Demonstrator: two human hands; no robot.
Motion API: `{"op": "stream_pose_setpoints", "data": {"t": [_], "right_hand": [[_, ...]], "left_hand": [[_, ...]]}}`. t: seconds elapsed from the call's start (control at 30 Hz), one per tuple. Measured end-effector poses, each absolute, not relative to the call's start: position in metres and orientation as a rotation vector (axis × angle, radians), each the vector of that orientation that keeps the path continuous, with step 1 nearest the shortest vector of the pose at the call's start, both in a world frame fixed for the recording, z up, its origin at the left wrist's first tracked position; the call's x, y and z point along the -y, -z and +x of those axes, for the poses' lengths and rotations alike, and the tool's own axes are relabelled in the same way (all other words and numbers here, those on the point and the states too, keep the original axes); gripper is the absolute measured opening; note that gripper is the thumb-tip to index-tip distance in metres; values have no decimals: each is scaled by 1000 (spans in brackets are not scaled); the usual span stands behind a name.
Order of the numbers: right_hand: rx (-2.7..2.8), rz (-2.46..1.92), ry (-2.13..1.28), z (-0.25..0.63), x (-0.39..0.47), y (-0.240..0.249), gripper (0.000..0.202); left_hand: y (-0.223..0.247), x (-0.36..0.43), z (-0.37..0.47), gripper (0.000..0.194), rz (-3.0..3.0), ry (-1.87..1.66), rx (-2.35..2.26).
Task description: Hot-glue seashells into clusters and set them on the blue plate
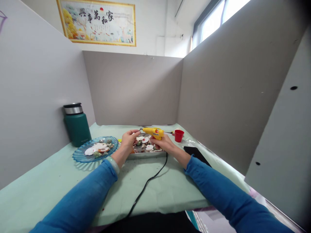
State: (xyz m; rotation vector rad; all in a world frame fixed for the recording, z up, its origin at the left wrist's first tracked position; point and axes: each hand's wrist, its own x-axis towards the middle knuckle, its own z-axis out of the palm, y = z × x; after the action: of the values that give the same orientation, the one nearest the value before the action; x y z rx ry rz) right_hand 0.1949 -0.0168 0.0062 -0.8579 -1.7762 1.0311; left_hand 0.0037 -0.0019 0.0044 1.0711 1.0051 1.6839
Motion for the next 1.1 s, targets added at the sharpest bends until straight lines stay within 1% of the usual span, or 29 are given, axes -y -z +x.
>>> {"op": "stream_pose_setpoints", "data": {"t": [0.4, 0.6, 0.83, 1.1], "right_hand": [[1794, -852, -1007, 194, 12, -1, 20], [1776, -879, -1019, 193, 11, -1, 20], [1770, -880, -1016, 194, 15, -4, 20], [1773, -862, -1028, 195, 13, -3, 17]], "left_hand": [[-4, 2, 3, 45, 1171, -1708, -1084], [-4, 0, 1, 46, 1094, -1732, -1028], [-6, 3, 1, 48, 1046, -1679, -956], [-5, 2, 2, 49, 1059, -1742, -974]]}}
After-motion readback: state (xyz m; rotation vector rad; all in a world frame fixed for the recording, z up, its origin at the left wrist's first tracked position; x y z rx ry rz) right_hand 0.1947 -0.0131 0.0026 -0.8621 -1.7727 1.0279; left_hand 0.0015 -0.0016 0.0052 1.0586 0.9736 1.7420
